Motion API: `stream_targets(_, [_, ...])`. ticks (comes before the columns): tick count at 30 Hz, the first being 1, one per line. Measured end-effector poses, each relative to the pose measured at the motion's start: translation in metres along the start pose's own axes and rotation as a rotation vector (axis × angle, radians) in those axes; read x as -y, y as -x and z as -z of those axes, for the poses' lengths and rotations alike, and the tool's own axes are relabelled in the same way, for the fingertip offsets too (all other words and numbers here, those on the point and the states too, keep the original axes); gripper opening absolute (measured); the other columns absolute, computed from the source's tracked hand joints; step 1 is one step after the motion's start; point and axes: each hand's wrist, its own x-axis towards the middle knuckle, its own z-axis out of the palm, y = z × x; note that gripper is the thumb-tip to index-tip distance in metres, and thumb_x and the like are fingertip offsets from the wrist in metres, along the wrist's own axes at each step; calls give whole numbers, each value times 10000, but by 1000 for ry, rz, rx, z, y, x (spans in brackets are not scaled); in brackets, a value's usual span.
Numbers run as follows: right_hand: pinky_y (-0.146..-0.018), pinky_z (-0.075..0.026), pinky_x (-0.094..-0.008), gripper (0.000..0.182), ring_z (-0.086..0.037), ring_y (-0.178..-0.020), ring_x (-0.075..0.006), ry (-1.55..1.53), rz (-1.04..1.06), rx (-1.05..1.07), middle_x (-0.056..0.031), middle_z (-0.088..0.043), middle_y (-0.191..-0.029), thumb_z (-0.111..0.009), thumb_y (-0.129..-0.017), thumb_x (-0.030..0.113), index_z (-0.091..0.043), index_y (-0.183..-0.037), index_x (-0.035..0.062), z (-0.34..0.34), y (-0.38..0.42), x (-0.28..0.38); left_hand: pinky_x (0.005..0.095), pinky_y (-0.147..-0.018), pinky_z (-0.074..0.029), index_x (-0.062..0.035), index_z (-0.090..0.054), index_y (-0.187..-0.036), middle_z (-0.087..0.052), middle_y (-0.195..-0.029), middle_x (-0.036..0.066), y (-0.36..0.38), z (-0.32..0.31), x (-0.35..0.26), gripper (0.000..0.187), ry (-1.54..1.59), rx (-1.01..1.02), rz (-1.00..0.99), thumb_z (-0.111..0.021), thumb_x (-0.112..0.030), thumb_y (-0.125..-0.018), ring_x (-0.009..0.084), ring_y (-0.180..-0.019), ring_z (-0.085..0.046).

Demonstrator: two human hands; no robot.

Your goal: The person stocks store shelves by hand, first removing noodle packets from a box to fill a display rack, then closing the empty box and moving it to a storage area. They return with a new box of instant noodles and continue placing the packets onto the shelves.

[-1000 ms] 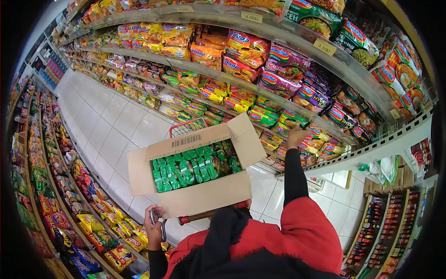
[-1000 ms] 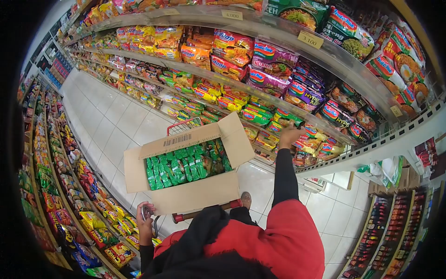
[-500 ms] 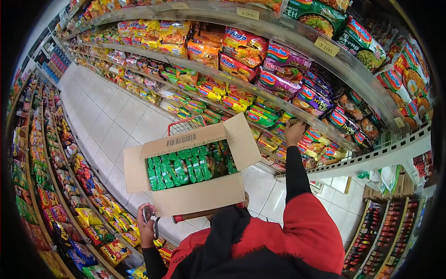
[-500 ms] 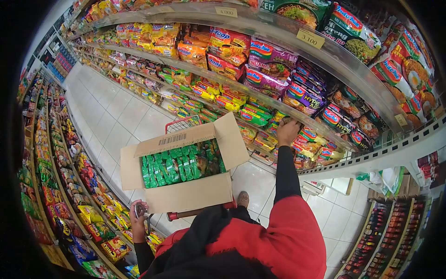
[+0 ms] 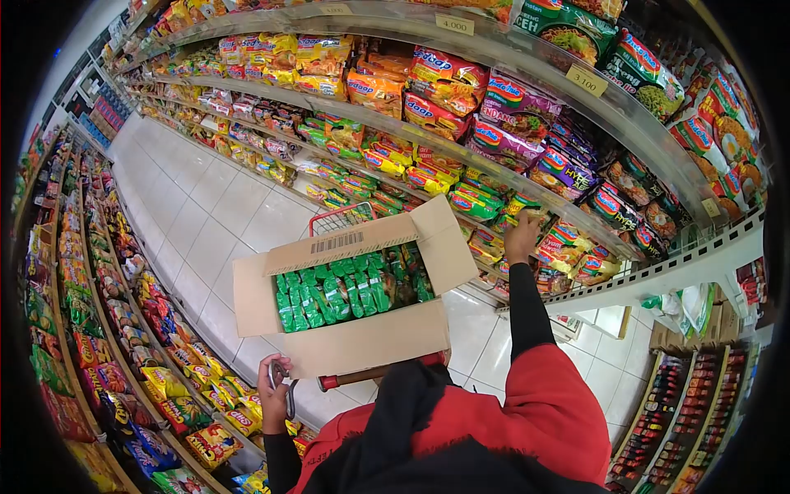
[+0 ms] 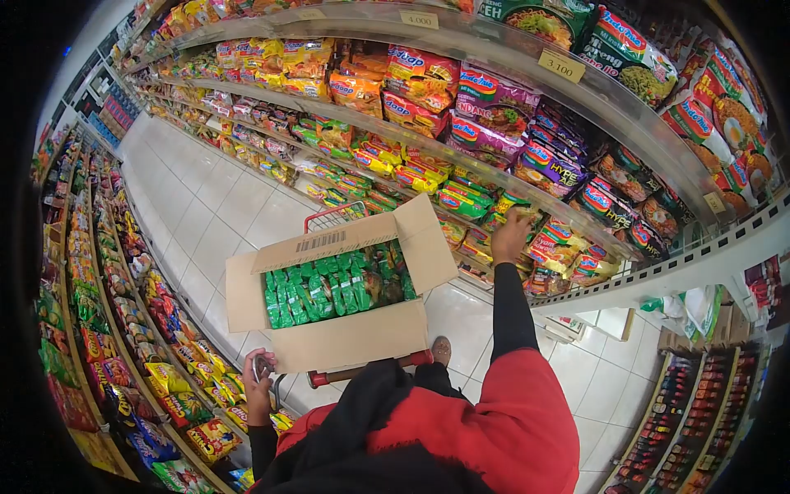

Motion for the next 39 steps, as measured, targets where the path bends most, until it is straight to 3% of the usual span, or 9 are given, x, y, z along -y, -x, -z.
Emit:
stream_targets(6, [-847,-397,-445,186,-468,-952,-355,48,182,-41,-162,-538,-957,-556,-762,8,-629,-925,60,-22,-1,0,329,-950,-403,-1,-434,-1187,-532,-1062,113,-1,4,4,603,19,19,2,-370,82,-593,204,-1005,-537])
stream_targets(17, [-834,-418,-438,178,-495,-951,-358,1,281,24,-155,-558,-970,-546,-749,17,-632,-896,66,-20,2,-15,325,-938,-408,3,-429,-1192,-536,-1065,120,-3,7,6,601,19,57,-1,-367,92,-602,198,-987,-529])
stream_targets(23, [-726,-459,-373,103,-570,-808,-287,-456,219,-273,-134,-595,-864,-580,-792,18,-616,-887,40,49,16,39,324,-936,-406,2,-431,-1191,-541,-1067,132,-5,11,13,602,8,63,-24,-357,98,-601,196,-971,-531])
stream_targets(26, [-630,-482,-259,71,-603,-687,-117,-1022,211,187,-54,-646,-769,-585,-841,55,-625,-869,3,95,53,112,316,-916,-410,0,-440,-1179,-545,-1064,135,-5,11,13,594,1,64,-17,-355,98,-600,196,-961,-531])
stream_targets(27, [-650,-484,-245,100,-582,-721,-74,-978,284,459,-32,-643,-794,-590,-851,75,-635,-878,-11,103,71,133,316,-916,-410,0,-440,-1179,-545,-1064,135,-5,10,13,594,1,63,-16,-355,98,-600,196,-961,-531])
stream_targets(28, [-682,-503,-290,140,-631,-748,-156,-888,371,853,-75,-653,-799,-588,-826,57,-641,-947,10,117,82,157,314,-912,-411,-1,-441,-1179,-545,-1065,135,-5,10,13,594,-3,63,-21,-356,98,-599,194,-958,-532])
stream_targets(30, [-739,-510,-366,237,-631,-858,-279,-667,692,814,-149,-649,-858,-575,-781,27,-640,-1008,48,77,112,174,313,-908,-412,-2,-443,-1178,-551,-1061,135,-5,11,16,596,12,61,-28,-360,96,-596,191,-951,-535])
stream_targets(33, [-789,-493,-427,321,-561,-968,-372,-466,821,585,-214,-592,-1046,-533,-767,23,-632,-1063,101,22,129,180,312,-908,-410,-4,-445,-1179,-555,-1057,133,-6,12,16,596,3,67,-29,-359,100,-598,188,-946,-537])
stream_targets(39, [-852,-475,-421,302,-504,-1079,-317,-152,1062,518,-134,-502,-1174,-474,-821,100,-583,-1099,147,18,108,188,306,-895,-417,-7,-452,-1174,-556,-1054,128,-5,11,15,589,-14,70,-57,-350,107,-605,183,-937,-539])
